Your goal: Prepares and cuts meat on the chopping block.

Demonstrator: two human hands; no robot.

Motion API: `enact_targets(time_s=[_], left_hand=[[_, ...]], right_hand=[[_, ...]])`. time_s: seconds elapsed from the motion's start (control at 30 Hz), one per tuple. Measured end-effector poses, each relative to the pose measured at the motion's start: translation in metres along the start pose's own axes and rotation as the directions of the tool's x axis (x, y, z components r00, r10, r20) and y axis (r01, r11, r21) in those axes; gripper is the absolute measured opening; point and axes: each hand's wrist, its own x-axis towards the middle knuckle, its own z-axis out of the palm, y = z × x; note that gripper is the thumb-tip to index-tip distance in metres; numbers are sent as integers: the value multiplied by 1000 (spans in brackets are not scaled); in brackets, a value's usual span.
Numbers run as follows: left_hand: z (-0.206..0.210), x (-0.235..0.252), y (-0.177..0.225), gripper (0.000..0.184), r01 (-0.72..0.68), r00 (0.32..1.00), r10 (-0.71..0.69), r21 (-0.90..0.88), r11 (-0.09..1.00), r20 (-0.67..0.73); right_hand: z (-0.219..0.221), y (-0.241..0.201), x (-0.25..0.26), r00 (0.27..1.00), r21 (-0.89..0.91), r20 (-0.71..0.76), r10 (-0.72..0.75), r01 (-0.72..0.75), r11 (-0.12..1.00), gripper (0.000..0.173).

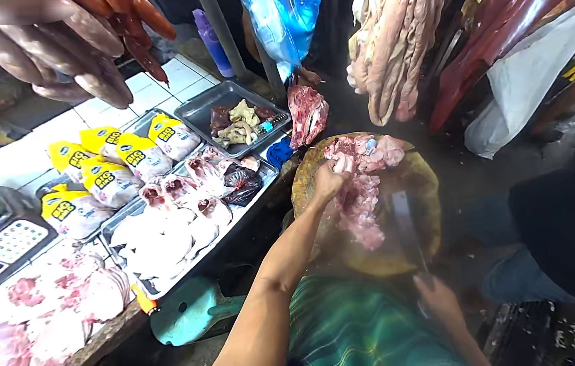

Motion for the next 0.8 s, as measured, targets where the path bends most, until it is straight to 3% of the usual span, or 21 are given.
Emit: enact_targets(time_s=[0.13, 0.27, 0.5, 0.63, 0.8], left_hand=[[-25, -5, 38, 30, -47, 999, 47, 22, 999, 0], [-42, 6, 55, 29, -64, 998, 65, 64, 996, -18], [-41, 6, 76, 31, 97, 966, -75, 76, 992, -248], [-44, 8, 77, 33, 101, 920, -120, -72, 992, -372], [-62, 14, 74, 28, 81, 907, -127, -129, 988, -401]], right_hand=[[-28, -15, -4, 962, -175, 255, -99, 147, 974, 60], [-4, -67, 27, 839, -192, 532, -113, 249, 949, 60], [36, -130, 70, 786, -193, 578, -220, 394, 899, 61], [54, -131, 78, 789, -150, 589, -177, 322, 935, 60], [64, -135, 75, 837, 96, 546, -29, -28, 995, 58]])
